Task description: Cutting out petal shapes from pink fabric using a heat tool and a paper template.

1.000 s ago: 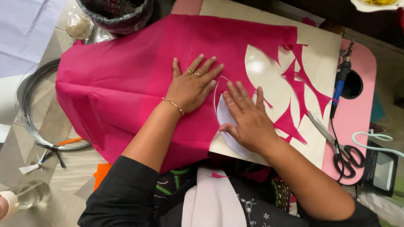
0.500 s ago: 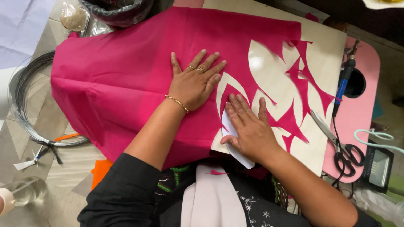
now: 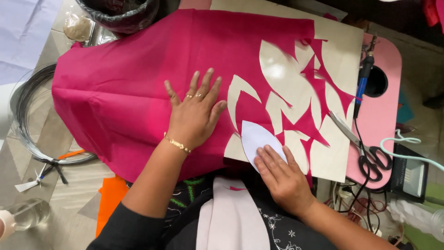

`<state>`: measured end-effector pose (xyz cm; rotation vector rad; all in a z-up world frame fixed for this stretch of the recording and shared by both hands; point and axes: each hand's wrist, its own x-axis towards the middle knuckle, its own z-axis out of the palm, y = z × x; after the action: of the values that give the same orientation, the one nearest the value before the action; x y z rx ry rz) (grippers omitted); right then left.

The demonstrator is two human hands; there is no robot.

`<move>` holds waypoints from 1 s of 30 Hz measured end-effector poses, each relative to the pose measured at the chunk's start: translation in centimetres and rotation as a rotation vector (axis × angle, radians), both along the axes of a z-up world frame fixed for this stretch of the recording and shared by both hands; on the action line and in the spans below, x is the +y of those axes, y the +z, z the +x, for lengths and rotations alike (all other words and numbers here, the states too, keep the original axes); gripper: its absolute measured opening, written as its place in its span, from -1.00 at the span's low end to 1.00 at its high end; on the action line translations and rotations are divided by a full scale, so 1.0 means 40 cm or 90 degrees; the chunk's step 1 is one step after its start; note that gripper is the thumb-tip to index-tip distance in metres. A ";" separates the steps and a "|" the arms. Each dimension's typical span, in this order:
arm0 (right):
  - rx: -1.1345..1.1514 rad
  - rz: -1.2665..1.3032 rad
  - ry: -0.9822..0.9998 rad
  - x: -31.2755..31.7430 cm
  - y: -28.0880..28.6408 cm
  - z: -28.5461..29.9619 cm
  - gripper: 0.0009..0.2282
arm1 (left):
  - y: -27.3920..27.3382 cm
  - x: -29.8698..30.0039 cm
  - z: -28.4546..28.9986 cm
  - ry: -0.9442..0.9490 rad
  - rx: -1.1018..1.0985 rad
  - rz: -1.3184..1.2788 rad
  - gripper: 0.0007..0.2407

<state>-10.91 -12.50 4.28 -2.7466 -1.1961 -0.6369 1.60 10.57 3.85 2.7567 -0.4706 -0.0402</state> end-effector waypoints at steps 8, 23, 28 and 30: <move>0.009 0.306 -0.073 -0.061 0.083 -0.021 -0.84 | 0.018 0.012 -0.178 0.030 -0.207 -0.279 -0.74; -0.016 0.006 -0.014 -0.018 -0.045 0.019 -0.62 | 0.029 0.055 -0.393 0.501 0.253 -1.119 -0.75; -0.057 0.050 0.070 -0.012 0.006 0.006 -0.93 | 0.000 0.090 -0.430 0.585 0.240 -1.078 -0.67; 0.050 0.164 0.072 -0.001 0.071 0.000 -0.96 | -0.049 0.097 -0.435 0.670 0.282 -1.054 -0.65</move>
<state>-10.92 -12.55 7.14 -2.4495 -1.1532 -0.6160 -15.80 14.47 1.87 1.0099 0.7763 0.0056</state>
